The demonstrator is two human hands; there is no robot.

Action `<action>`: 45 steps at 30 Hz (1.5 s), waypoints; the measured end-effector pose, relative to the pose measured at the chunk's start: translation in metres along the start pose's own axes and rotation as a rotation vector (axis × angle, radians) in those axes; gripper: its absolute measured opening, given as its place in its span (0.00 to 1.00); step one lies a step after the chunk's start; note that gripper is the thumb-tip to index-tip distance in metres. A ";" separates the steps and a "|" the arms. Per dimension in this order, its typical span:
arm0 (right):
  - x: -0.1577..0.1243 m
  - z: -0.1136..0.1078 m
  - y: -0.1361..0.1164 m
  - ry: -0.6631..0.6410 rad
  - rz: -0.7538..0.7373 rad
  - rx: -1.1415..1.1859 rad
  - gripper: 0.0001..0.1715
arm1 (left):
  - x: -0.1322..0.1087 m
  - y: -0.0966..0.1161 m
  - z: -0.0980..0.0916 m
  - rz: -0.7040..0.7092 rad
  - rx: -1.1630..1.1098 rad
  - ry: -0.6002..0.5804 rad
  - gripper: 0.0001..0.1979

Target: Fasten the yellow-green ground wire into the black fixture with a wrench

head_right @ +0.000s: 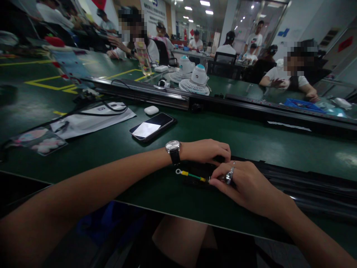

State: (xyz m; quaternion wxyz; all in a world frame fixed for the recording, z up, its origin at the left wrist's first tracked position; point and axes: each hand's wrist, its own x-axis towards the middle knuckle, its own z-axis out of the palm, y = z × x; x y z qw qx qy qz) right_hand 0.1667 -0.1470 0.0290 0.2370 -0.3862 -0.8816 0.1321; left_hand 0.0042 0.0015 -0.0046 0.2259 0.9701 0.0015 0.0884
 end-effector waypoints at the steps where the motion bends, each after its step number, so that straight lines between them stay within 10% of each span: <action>1: 0.000 -0.001 -0.001 -0.018 -0.016 0.002 0.06 | 0.000 0.000 0.000 0.010 0.004 0.005 0.06; 45: -0.002 0.005 0.000 0.121 -0.074 -0.052 0.05 | 0.000 0.000 0.000 0.005 -0.030 0.004 0.04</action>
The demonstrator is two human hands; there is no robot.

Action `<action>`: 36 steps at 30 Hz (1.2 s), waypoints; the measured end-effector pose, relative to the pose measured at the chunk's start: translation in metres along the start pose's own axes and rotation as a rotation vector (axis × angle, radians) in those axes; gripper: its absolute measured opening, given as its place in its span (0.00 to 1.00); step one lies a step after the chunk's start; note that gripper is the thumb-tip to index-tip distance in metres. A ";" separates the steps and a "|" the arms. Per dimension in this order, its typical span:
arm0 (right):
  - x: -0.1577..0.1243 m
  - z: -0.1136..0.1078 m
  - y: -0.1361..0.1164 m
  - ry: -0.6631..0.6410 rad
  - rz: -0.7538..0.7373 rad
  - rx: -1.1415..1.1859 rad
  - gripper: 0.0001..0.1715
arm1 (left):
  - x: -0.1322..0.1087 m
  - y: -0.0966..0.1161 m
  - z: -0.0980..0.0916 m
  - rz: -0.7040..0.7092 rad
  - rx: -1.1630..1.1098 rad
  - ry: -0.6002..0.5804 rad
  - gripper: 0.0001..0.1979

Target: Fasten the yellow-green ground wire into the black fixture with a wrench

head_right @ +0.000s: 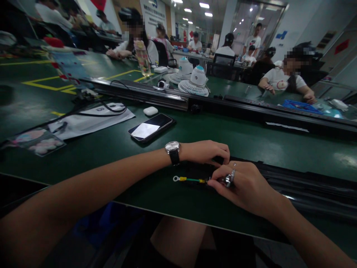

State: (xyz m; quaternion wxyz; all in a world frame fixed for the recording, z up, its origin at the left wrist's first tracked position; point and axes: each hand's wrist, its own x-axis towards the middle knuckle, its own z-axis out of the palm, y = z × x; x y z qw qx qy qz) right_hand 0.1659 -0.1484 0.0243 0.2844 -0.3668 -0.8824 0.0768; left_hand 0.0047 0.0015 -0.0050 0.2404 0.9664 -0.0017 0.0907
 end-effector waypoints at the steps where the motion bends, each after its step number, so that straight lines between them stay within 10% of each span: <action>1: 0.000 0.001 0.000 0.004 -0.002 -0.009 0.05 | 0.000 0.000 0.000 -0.005 -0.002 -0.008 0.04; 36: -0.002 -0.001 0.006 -0.014 0.087 0.052 0.02 | -0.002 -0.004 0.000 -0.002 -0.009 -0.029 0.08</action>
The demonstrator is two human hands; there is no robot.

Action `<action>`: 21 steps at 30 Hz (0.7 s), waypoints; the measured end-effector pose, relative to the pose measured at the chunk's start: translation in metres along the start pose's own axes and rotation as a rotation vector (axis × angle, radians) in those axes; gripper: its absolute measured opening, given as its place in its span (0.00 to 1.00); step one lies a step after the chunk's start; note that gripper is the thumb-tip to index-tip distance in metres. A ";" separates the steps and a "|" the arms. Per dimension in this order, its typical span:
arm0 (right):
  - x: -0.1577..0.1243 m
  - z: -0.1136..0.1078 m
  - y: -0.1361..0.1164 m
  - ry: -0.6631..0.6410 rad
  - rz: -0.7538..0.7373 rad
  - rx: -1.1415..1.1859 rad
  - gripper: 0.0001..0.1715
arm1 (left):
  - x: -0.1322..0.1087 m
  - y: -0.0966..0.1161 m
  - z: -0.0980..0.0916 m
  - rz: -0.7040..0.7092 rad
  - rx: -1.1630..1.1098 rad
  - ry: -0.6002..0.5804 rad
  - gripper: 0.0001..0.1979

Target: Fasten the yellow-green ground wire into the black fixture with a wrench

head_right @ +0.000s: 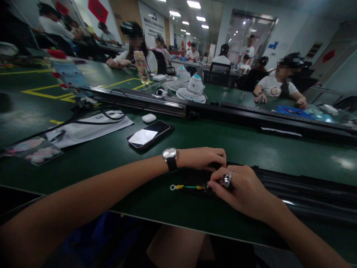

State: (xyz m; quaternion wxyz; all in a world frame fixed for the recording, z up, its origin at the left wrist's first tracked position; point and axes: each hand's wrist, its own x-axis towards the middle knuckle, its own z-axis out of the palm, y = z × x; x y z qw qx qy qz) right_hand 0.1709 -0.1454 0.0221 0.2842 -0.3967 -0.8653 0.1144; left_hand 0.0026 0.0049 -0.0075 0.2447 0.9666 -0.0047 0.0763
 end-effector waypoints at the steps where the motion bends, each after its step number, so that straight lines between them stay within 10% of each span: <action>1: 0.001 0.001 -0.001 0.002 0.011 0.000 0.03 | -0.001 0.000 0.000 -0.006 0.007 0.000 0.08; 21: 0.007 -0.012 0.003 -0.082 0.009 0.048 0.06 | -0.006 0.005 -0.008 -0.026 -0.021 -0.023 0.11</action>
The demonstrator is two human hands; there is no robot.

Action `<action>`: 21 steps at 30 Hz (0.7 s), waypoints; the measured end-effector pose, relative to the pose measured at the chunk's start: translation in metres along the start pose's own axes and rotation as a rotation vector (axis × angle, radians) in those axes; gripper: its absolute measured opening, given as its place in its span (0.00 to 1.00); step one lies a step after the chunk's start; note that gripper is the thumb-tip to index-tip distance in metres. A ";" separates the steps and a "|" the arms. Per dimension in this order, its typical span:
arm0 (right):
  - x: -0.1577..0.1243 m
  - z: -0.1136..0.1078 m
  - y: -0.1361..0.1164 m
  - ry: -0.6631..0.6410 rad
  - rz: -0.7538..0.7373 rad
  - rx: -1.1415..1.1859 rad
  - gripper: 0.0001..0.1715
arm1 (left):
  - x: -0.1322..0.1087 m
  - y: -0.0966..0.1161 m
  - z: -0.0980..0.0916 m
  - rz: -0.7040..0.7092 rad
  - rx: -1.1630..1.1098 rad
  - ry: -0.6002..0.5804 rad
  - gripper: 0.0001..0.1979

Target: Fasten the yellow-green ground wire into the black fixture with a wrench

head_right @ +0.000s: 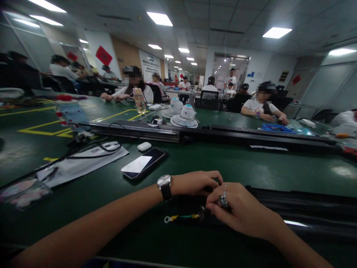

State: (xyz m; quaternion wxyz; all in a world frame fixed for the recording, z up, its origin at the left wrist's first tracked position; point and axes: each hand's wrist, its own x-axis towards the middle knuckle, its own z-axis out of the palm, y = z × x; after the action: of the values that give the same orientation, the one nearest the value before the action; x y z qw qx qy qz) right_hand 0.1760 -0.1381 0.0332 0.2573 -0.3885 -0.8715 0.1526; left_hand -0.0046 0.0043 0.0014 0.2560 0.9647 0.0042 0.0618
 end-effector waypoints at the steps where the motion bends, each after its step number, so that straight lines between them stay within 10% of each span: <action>1: 0.000 0.001 0.000 0.008 0.019 0.006 0.07 | 0.001 0.001 0.000 0.006 0.006 -0.003 0.11; 21: 0.002 0.019 -0.008 0.039 0.128 0.008 0.08 | 0.003 0.000 0.000 -0.020 0.016 -0.016 0.02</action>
State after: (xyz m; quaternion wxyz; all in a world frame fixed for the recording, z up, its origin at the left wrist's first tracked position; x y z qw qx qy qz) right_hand 0.1598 -0.1433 0.0222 0.2652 -0.4453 -0.8392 0.1647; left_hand -0.0017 0.0042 0.0020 0.2491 0.9670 0.0121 0.0515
